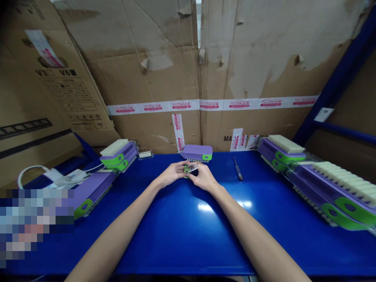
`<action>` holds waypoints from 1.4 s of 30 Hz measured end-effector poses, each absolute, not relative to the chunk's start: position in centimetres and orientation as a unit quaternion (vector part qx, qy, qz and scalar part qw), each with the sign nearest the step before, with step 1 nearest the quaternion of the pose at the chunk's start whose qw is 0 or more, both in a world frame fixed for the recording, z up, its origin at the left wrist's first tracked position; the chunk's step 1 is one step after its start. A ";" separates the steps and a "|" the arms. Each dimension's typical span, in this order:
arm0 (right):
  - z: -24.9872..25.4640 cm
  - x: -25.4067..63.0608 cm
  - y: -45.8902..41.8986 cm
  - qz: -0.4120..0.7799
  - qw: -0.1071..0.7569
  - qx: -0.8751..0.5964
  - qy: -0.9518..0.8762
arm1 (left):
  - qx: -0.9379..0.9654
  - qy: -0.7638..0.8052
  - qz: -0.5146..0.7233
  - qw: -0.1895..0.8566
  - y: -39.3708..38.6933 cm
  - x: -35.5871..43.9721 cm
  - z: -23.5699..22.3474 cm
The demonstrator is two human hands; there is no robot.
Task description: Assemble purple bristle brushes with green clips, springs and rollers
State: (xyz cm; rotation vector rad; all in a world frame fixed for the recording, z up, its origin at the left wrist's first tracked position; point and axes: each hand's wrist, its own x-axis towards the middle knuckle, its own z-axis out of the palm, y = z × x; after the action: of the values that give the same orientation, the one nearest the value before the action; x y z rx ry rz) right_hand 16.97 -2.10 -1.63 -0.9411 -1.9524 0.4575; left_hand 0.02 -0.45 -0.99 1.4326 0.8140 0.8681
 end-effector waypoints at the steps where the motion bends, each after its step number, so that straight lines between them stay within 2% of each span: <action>1: -1.6 16.9 -2.1 0.178 0.446 -0.383 -0.789 | 0.615 0.355 0.375 0.596 -0.5 0.1 -1.0; 8: -1.5 16.7 -2.2 0.138 0.469 -0.383 -0.784 | 0.612 0.358 0.373 0.599 -0.7 0.2 -0.8; 18: -1.5 16.6 -2.3 0.197 0.484 -0.411 -0.747 | 0.644 0.401 0.373 0.534 -0.5 -0.1 -0.6; 26: -1.4 16.7 -2.4 0.254 0.485 -0.412 -0.728 | 0.639 0.394 0.368 0.548 -0.5 0.0 -0.9; 42: -1.5 16.7 -2.4 0.244 0.470 -0.416 -0.739 | 0.621 0.377 0.382 0.572 -0.5 0.1 -1.0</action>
State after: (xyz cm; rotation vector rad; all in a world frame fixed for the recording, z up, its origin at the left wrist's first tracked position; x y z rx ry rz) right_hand 16.66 -2.40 -1.46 -1.0199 -1.8107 0.5975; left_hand 0.08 -0.46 -1.03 1.4554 0.8833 0.8950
